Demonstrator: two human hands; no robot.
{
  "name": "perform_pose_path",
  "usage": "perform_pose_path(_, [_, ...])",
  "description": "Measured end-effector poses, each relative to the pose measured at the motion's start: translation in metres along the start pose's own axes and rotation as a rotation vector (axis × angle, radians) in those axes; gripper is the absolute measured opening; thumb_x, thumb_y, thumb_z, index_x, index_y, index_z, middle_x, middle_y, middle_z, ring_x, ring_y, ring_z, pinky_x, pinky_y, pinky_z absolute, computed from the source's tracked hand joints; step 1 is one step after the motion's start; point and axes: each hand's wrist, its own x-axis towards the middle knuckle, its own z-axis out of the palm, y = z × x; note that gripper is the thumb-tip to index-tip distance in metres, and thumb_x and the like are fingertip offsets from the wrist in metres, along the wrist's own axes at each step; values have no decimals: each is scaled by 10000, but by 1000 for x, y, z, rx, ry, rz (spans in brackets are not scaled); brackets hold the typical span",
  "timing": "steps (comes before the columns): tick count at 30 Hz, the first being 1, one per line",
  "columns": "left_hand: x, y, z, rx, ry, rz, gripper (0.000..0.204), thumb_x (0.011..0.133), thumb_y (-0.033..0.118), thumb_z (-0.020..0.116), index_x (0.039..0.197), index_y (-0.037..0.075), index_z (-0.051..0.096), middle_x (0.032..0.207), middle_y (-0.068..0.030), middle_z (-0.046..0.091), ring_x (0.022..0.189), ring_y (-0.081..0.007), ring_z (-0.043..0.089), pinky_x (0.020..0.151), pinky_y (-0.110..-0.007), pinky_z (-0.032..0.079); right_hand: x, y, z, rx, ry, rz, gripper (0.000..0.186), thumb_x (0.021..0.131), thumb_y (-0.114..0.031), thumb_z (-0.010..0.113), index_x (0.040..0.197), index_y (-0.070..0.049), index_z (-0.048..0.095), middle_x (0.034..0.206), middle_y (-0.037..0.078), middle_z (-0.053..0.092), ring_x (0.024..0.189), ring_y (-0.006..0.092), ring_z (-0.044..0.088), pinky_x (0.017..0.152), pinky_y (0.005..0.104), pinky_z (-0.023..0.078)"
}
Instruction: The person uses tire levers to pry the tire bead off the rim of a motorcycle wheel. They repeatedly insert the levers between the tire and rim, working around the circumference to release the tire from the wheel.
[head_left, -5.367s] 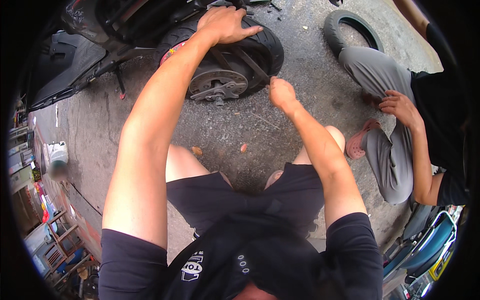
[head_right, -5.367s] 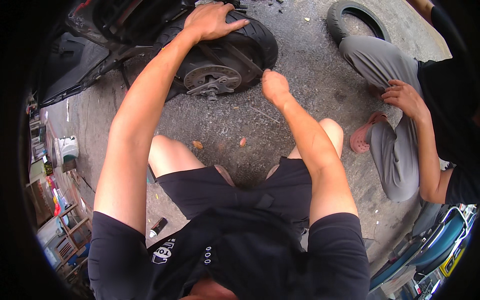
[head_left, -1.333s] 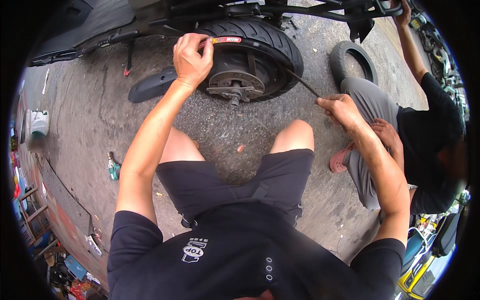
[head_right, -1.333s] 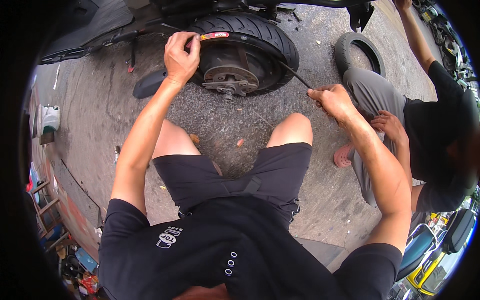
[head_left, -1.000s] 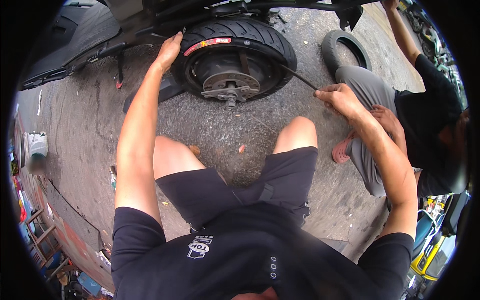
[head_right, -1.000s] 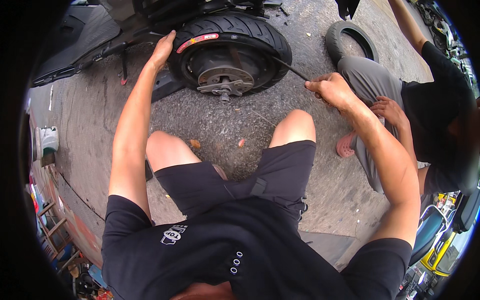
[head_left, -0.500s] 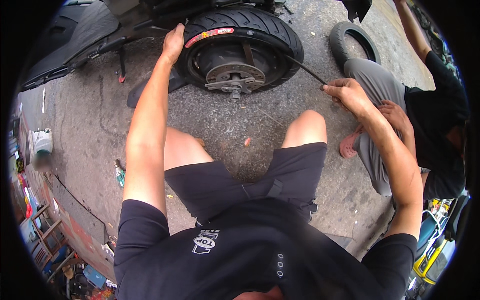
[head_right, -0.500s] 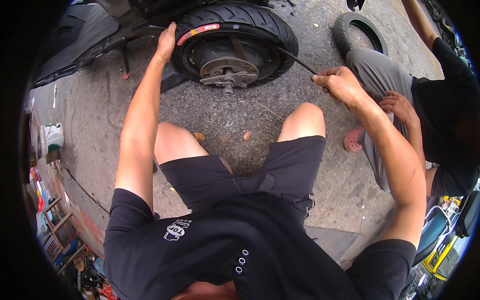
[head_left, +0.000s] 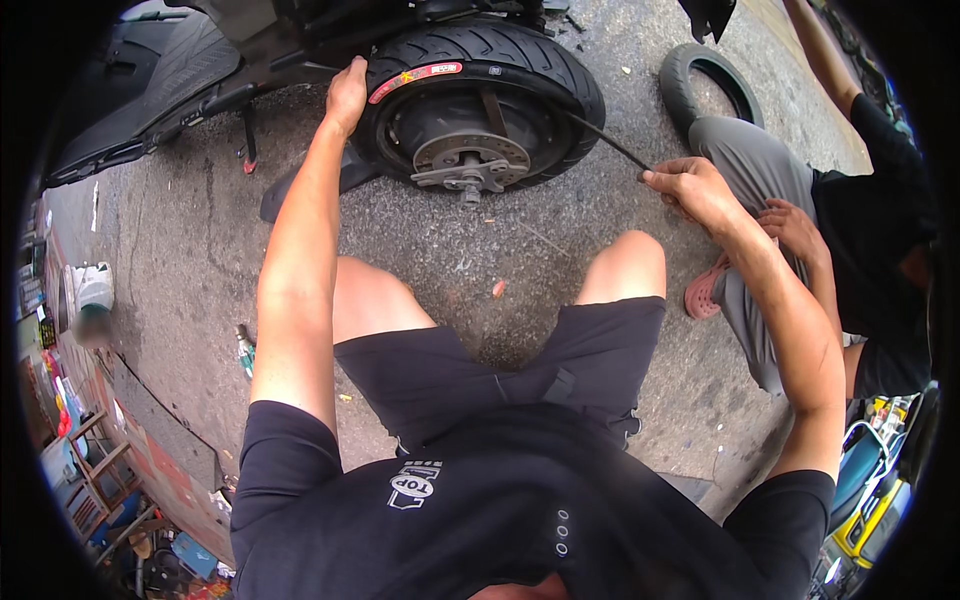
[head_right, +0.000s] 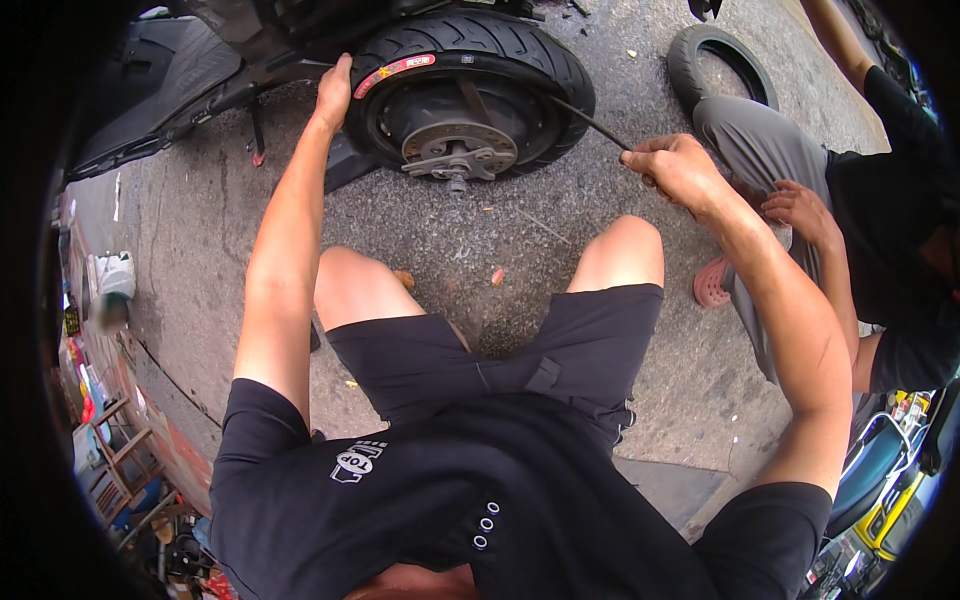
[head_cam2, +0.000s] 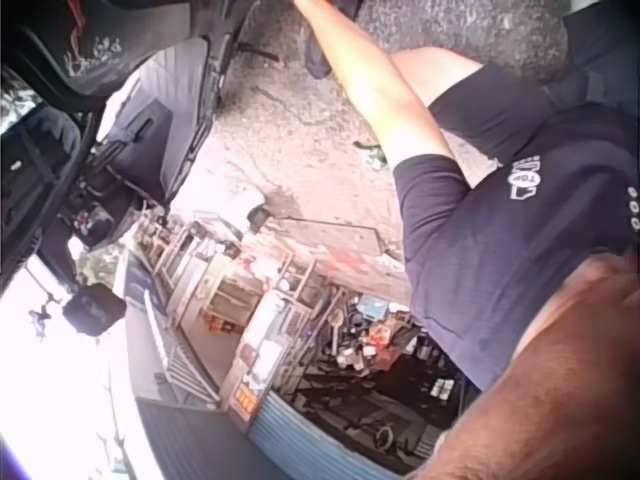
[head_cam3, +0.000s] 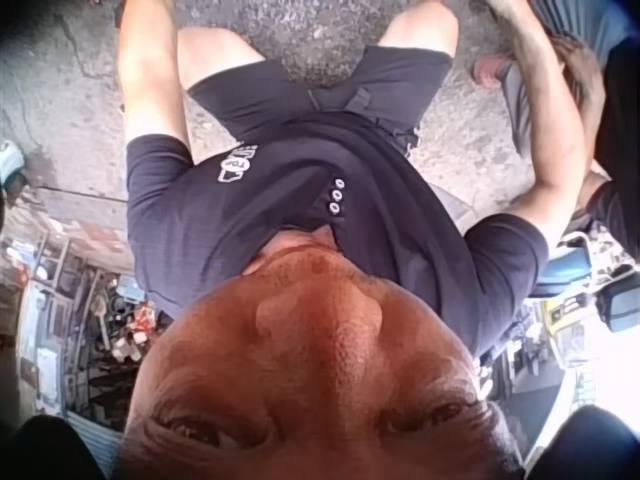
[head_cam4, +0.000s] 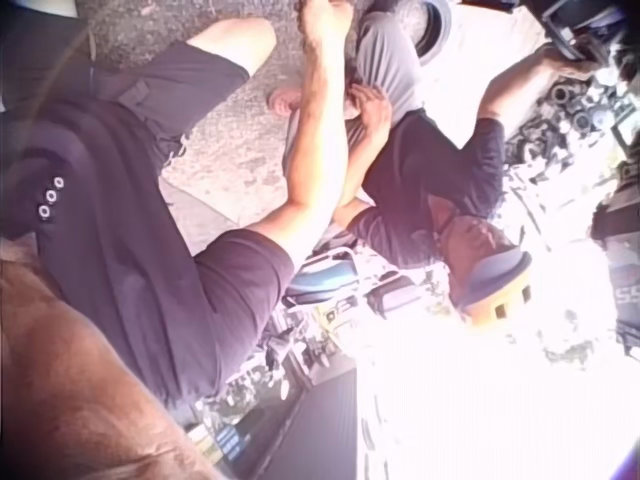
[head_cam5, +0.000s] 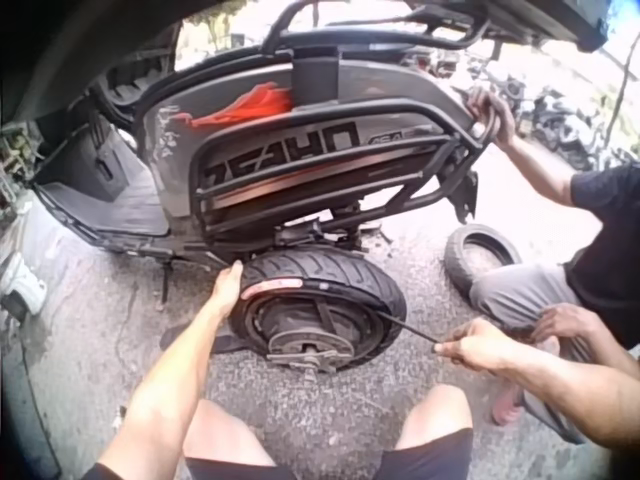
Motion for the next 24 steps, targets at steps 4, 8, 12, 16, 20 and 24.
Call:
perform_pose_path(4, [4, -2, 2, 27, 14, -13, 657, 995, 544, 482, 1280, -12, 684, 1308, -272, 672, 1300, -375, 595, 1090, -401, 410, -3, 0, 4, 26, -4, 10, 348, 942, -275, 715, 1138, 10, 749, 675, -9, 557, 525, 74, 449, 455, 269, 353])
perform_pose_path(8, [4, -2, 1, 43, 52, -58, 659, 990, 556, 488, 1311, 13, 677, 1332, -267, 661, 1325, -386, 576, 1104, -405, 402, -7, -7, 16, 54, -42, 37, 327, 1002, -278, 662, 1153, 3, 735, 671, -56, 461, 525, 51, 381, 450, 248, 280])
perform_pose_path(12, [-7, 9, 10, 85, 117, -79, 655, 987, 555, 494, 1308, 16, 679, 1340, -262, 658, 1333, -381, 571, 1105, -408, 402, -17, -11, 29, 90, -24, 42, 344, 1019, -281, 627, 1161, 15, 731, 678, -55, 459, 553, 48, 387, 471, 246, 288])
perform_pose_path(16, [-7, 14, 8, 59, 98, -76, 641, 985, 547, 502, 1277, 10, 693, 1310, -253, 676, 1296, -363, 599, 1083, -404, 416, -15, 6, 48, 100, 49, -29, 329, 1020, -249, 634, 1137, 41, 733, 678, -50, 494, 587, 44, 398, 506, 254, 306])
perform_pose_path(20, [-6, 8, 6, 36, 86, -55, 631, 986, 536, 512, 1264, 1, 696, 1274, -244, 695, 1253, -344, 626, 1062, -392, 428, -17, 23, 79, 136, 186, -129, 305, 1022, -236, 644, 1080, 48, 741, 671, -55, 491, 632, 44, 419, 571, 260, 353])
perform_pose_path(24, [-4, 1, 2, -10, 103, -65, 627, 994, 518, 539, 1257, -29, 694, 1210, -224, 725, 1189, -300, 653, 1041, -381, 441, -23, 23, 100, 199, 239, -72, 318, 1026, -242, 639, 1110, 49, 735, 671, -66, 491, 605, 30, 413, 535, 252, 323])
